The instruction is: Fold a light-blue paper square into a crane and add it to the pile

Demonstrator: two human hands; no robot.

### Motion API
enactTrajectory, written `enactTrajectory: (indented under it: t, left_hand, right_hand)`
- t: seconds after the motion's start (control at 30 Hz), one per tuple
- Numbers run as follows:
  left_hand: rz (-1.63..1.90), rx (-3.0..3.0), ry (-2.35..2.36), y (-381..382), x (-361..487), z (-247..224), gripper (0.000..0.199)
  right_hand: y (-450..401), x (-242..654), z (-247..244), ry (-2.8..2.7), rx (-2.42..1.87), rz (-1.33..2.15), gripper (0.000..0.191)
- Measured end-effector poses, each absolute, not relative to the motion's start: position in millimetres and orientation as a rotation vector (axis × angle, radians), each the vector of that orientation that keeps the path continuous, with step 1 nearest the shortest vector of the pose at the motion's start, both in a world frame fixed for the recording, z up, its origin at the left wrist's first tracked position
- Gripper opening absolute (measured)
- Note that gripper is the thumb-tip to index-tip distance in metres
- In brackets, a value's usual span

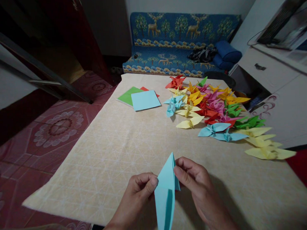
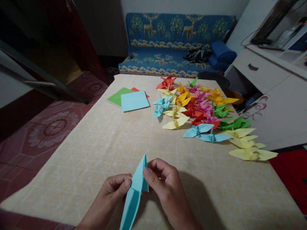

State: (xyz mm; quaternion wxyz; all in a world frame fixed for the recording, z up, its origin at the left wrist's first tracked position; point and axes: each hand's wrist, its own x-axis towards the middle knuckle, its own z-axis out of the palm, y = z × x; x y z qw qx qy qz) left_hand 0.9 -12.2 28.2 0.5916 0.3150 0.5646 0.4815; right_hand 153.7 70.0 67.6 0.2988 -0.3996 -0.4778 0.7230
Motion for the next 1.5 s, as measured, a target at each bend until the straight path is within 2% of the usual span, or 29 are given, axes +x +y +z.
enactTrajectory:
  t: [0.37, 0.63, 0.7, 0.83, 1.1, 1.23, 1.5]
  left_hand:
    - [1.141, 0.646, 1.351, -11, 3, 30, 0.041]
    - [1.244, 0.730, 1.478, -10, 4, 29, 0.027]
    - [1.286, 0.682, 1.460, -10, 5, 28, 0.021]
    - [1.354, 0.574, 1.381, -9, 9, 25, 0.023]
    - [1.379, 0.909, 1.617, -1, 12, 24, 0.019]
    - [1.370, 0.871, 1.623, 2, 15, 23, 0.021]
    - [1.290, 0.900, 1.444, 1, 19, 31, 0.019]
  right_hand:
    - [66, 157, 62, -1.328, -1.100, 1.890, 0.024]
    - [56, 160, 53, -1.444, -1.118, 1.908, 0.009]
    - [51, 157, 47, -1.385, -1.141, 1.963, 0.013]
    - [45, 151, 38, -1.283, -1.186, 1.981, 0.023]
    - [52, 148, 38, -1.563, -1.291, 1.621, 0.009]
    - [56, 146, 40, -1.738, -1.352, 1.419, 0.002]
    - [63, 145, 45, -2.153, -1.420, 0.937, 0.013]
